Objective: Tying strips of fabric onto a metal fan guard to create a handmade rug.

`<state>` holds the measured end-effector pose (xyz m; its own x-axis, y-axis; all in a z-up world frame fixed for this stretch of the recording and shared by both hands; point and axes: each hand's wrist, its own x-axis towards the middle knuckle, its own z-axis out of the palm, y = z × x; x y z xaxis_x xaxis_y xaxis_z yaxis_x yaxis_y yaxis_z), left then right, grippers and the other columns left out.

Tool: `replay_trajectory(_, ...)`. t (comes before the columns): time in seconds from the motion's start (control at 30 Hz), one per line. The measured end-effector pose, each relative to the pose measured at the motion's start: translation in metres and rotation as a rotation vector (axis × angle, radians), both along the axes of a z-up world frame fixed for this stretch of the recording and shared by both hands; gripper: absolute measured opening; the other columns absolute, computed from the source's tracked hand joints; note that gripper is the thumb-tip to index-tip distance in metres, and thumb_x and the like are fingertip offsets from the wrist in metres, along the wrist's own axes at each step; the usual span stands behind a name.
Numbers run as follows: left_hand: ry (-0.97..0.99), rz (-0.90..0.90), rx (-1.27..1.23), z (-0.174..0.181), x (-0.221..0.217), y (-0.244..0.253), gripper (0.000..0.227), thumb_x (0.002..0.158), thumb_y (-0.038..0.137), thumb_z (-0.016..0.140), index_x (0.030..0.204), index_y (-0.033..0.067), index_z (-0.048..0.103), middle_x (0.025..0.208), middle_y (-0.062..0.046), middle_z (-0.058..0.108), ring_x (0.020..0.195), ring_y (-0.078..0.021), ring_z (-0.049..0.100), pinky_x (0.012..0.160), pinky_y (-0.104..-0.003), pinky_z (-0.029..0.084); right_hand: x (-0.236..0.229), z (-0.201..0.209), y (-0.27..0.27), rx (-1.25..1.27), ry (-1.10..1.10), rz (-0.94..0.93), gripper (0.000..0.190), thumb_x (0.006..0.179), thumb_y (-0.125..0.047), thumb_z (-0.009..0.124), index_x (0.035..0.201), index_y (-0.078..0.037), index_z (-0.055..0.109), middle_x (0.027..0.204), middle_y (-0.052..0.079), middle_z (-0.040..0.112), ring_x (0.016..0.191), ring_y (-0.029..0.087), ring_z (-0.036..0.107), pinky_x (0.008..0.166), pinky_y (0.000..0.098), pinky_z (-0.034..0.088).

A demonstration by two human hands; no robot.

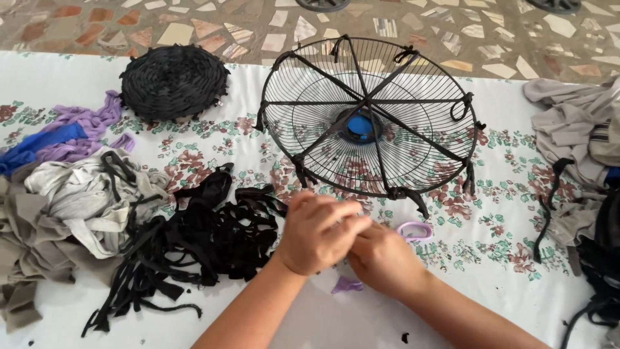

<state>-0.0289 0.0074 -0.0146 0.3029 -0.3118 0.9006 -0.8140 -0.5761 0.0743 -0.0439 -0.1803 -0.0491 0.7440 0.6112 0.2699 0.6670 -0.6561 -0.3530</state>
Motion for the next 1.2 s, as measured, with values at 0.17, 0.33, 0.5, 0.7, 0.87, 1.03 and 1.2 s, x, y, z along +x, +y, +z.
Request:
replay_trajectory(0.17, -0.119, -0.133, 0.006, -0.007, -0.017, -0.015, 0.010, 0.096, 0.022, 0.069, 0.104, 0.0181, 0.073, 0.107, 0.004, 0.066, 0.090, -0.0135, 0.059, 0.092, -0.033, 0.043, 0.033, -0.037, 0.039, 0.077, 0.169, 0.281, 0.030, 0.094, -0.009, 0.056, 0.122, -0.001, 0.062, 0.110, 0.008, 0.067, 0.095, 0.023, 0.062, 0.084, 0.0359, 0.052)
replay_trajectory(0.33, -0.079, -0.153, 0.086, 0.000, -0.017, -0.011, 0.015, 0.097, 0.021, 0.063, 0.107, 0.0167, 0.074, 0.109, 0.004, 0.066, 0.094, -0.0148, 0.059, 0.091, -0.035, 0.042, 0.054, -0.050, 0.077, 0.114, -0.042, 0.412, 0.043, 0.104, -0.021, 0.043, 0.140, -0.009, 0.062, 0.112, 0.004, 0.063, 0.097, 0.020, 0.057, 0.086, 0.0315, 0.047)
replay_trajectory(0.5, -0.036, -0.088, 0.096, 0.000, -0.016, -0.006, 0.009, 0.101, 0.023, 0.069, 0.108, 0.0186, 0.072, 0.112, 0.006, 0.066, 0.095, -0.0136, 0.058, 0.091, -0.036, 0.042, 0.076, -0.112, 0.083, 0.089, 0.321, 0.546, 0.032, 0.104, -0.015, 0.036, 0.112, -0.016, 0.067, 0.107, -0.004, 0.066, 0.090, 0.014, 0.061, 0.083, 0.0265, 0.047)
replay_trajectory(0.7, -0.015, -0.063, 0.051, 0.018, -0.017, -0.002, 0.024, 0.100, 0.025, 0.065, 0.120, 0.0172, 0.073, 0.117, -0.001, 0.068, 0.103, -0.0169, 0.063, 0.096, -0.039, 0.043, 0.049, -0.020, 0.036, 0.398, 0.389, 0.310, 0.022, 0.090, -0.004, 0.056, 0.108, -0.005, 0.068, 0.103, 0.004, 0.072, 0.091, 0.016, 0.068, 0.079, 0.0292, 0.055)
replay_trajectory(0.87, 0.379, -0.151, -0.017, 0.036, -0.013, 0.003, 0.037, 0.094, 0.031, 0.067, 0.122, 0.0086, 0.071, 0.104, -0.005, 0.070, 0.092, -0.0211, 0.067, 0.086, -0.040, 0.048, 0.012, 0.040, -0.036, 0.630, 0.491, 0.058, 0.021, 0.083, 0.005, 0.066, 0.104, 0.001, 0.069, 0.096, 0.009, 0.073, 0.086, 0.016, 0.068, 0.072, 0.0297, 0.055)
replay_trajectory(1.03, 1.021, -0.424, -0.039, 0.014, -0.005, 0.001, 0.023, 0.094, 0.023, 0.070, 0.113, 0.0094, 0.074, 0.087, -0.008, 0.073, 0.075, -0.0207, 0.068, 0.065, -0.035, 0.053, 0.008, 0.042, -0.081, 1.078, 0.706, -0.099, 0.011, 0.089, 0.001, 0.056, 0.098, -0.002, 0.060, 0.091, 0.012, 0.066, 0.078, 0.015, 0.056, 0.069, 0.0285, 0.047)
replay_trajectory(1.2, 1.134, -0.518, -0.203, 0.017, 0.004, 0.015, 0.014, 0.099, 0.016, 0.063, 0.101, 0.0030, 0.068, 0.090, -0.004, 0.069, 0.082, -0.0162, 0.067, 0.074, -0.032, 0.055, 0.012, 0.025, -0.123, 1.781, 0.969, -0.030, 0.006, 0.092, -0.013, 0.051, 0.096, -0.008, 0.052, 0.069, 0.000, 0.044, 0.060, 0.014, 0.044, 0.060, 0.0329, 0.045)
